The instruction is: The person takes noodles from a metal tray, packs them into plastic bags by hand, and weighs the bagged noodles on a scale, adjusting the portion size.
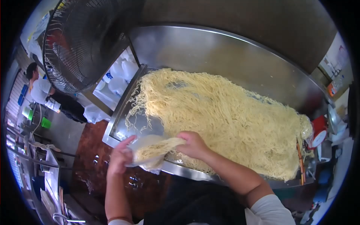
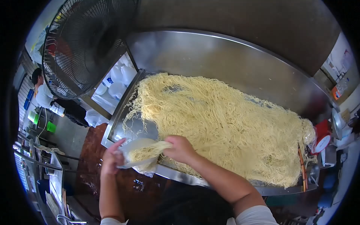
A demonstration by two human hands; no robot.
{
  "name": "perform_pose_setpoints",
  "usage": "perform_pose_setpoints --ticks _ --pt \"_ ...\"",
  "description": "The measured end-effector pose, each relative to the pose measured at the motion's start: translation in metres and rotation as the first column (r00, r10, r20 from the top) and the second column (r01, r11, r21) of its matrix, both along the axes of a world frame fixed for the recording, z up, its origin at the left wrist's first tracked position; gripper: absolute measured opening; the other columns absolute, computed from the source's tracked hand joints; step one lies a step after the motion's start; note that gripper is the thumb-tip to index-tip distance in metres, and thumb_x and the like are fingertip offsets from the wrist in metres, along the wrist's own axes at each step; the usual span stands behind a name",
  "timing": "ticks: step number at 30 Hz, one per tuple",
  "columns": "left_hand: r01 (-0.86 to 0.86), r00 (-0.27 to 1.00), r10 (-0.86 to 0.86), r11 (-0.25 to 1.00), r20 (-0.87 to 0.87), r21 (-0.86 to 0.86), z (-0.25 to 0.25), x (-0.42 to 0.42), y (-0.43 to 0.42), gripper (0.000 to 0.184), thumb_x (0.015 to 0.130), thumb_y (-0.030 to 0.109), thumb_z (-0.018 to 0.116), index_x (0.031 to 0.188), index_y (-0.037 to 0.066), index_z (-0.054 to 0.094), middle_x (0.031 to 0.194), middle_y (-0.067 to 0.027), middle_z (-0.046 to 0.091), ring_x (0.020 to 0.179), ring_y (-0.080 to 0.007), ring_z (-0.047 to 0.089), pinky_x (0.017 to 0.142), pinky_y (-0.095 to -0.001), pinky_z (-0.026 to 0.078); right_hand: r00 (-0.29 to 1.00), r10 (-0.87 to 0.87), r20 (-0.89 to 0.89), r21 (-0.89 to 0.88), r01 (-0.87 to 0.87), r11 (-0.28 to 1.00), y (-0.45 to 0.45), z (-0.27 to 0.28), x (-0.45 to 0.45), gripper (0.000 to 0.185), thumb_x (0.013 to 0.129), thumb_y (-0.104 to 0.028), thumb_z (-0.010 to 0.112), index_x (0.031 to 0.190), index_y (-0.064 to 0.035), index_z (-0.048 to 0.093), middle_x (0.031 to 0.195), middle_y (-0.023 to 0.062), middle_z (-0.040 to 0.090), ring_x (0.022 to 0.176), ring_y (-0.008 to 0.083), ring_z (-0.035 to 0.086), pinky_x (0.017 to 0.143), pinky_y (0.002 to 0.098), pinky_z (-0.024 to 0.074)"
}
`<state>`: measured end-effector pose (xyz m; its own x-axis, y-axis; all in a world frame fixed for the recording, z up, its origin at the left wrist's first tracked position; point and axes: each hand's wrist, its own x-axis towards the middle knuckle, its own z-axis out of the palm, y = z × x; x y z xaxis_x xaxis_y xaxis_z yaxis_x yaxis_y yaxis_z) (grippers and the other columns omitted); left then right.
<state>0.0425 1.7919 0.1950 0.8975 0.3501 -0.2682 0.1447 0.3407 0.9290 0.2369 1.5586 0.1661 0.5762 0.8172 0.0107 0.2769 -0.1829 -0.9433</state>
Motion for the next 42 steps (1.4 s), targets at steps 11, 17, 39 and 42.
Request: perform_pose_setpoints --ticks 11,17,39,42 --pt "0.012 0.999 -0.012 1.0 0.043 0.005 -0.035 0.095 -0.096 0.036 0.082 0.015 0.065 0.113 -0.001 0.06 0.113 -0.0088 0.062 0.1 -0.0169 0.059 0.084 -0.0303 0.049 0.965 -0.082 0.251 0.046 0.073 0.996 -0.003 0.037 0.002 0.045 0.064 -0.025 0.074 0.102 -0.0049 0.06 0.098 0.0158 0.061 0.091 0.0329 0.06 0.082 0.0382 0.0471" --pt "0.214 0.963 -0.267 0.661 -0.042 0.719 -0.023 0.089 -0.058 0.022 0.078 0.018 0.065 0.095 0.004 0.069 0.093 -0.0154 0.069 0.083 -0.0303 0.066 0.073 -0.0388 0.052 0.903 0.188 0.387 -0.587 0.084 0.805 -0.107 0.006 0.036 0.03 0.07 -0.023 0.069 0.099 -0.0144 0.064 0.088 0.0108 0.066 0.085 0.031 0.063 0.075 0.041 0.0503" --pt "0.454 0.856 -0.332 0.113 -0.397 0.884 -0.012 0.031 0.024 0.028 0.071 0.014 0.066 0.095 0.0 0.068 0.083 -0.0191 0.067 0.082 -0.0291 0.066 0.074 -0.035 0.051 0.794 0.252 0.554 -0.417 0.003 0.909 -0.008 0.02 0.014 0.063 0.072 -0.036 0.071 0.122 -0.0009 0.054 0.128 0.0217 0.051 0.122 0.0354 0.046 0.102 0.042 0.0378" --pt "0.573 0.819 -0.272 0.44 -0.505 0.691 0.016 0.03 0.026 0.026 0.07 0.007 0.067 0.095 0.001 0.07 0.077 -0.0104 0.067 0.07 -0.0157 0.062 0.064 -0.0288 0.048 0.738 0.2 0.644 -0.363 0.065 0.93 0.026 -0.031 -0.028 0.049 0.075 -0.033 0.066 0.11 0.002 0.059 0.118 0.0238 0.057 0.112 0.037 0.053 0.095 0.0448 0.0424"
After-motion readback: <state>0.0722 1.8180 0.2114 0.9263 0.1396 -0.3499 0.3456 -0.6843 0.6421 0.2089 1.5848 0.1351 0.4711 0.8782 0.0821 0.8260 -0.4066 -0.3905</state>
